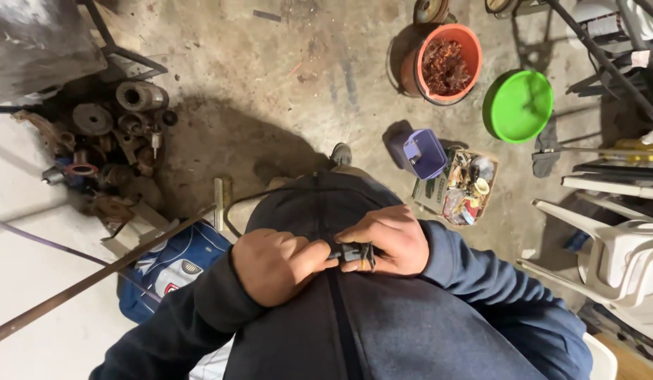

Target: Organizing and inspecting various motor components and tools in a workshop setting.

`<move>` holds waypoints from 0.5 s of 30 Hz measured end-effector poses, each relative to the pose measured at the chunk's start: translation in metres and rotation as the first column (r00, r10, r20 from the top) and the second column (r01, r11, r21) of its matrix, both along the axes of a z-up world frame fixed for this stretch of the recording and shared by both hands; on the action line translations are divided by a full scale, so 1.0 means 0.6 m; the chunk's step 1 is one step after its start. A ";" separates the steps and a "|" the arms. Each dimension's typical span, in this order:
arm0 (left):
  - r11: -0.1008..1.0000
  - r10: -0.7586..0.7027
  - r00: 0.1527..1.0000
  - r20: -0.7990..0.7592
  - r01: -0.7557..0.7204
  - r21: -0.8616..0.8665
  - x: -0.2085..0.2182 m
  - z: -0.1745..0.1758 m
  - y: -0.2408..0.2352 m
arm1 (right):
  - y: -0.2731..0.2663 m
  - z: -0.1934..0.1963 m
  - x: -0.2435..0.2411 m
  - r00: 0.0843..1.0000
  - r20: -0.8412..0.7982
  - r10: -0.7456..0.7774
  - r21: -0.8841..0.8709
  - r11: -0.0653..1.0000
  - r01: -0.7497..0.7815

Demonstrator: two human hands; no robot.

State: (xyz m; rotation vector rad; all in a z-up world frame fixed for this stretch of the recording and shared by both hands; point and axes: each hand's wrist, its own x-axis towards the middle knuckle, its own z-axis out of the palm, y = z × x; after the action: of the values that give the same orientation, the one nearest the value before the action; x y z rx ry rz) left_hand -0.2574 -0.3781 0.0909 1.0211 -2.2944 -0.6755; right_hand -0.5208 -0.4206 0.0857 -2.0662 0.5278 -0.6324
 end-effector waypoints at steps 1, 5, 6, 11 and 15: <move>1.000 0.014 1.000 0.004 -0.014 0.019 0.001 -0.005 0.003 | 0.006 -0.007 -0.002 1.000 0.005 -0.027 0.058 0.998 0.026; 0.998 0.061 0.997 -0.037 -0.061 0.014 -0.002 -0.018 0.007 | 0.001 -0.019 -0.010 0.998 -0.021 -0.054 0.224 0.973 0.057; 0.997 0.071 0.997 -0.031 -0.070 0.020 -0.007 -0.016 0.007 | 0.003 -0.026 -0.013 0.999 -0.015 -0.044 0.230 0.972 0.047; 0.984 0.179 0.982 -0.062 -0.179 -0.008 -0.033 0.012 -0.011 | -0.003 -0.037 -0.016 0.988 -0.156 -0.013 0.264 0.963 0.055; 0.987 0.157 0.981 0.113 -0.159 0.004 -0.055 -0.007 0.000 | -0.007 -0.041 -0.021 0.992 -0.125 -0.008 0.222 0.974 0.036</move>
State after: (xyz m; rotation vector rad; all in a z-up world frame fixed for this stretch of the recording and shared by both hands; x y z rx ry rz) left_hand -0.2906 -0.3784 0.0864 1.2609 -2.2753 -0.5815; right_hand -0.5335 -0.4251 0.0613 -1.8952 0.6639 -0.4373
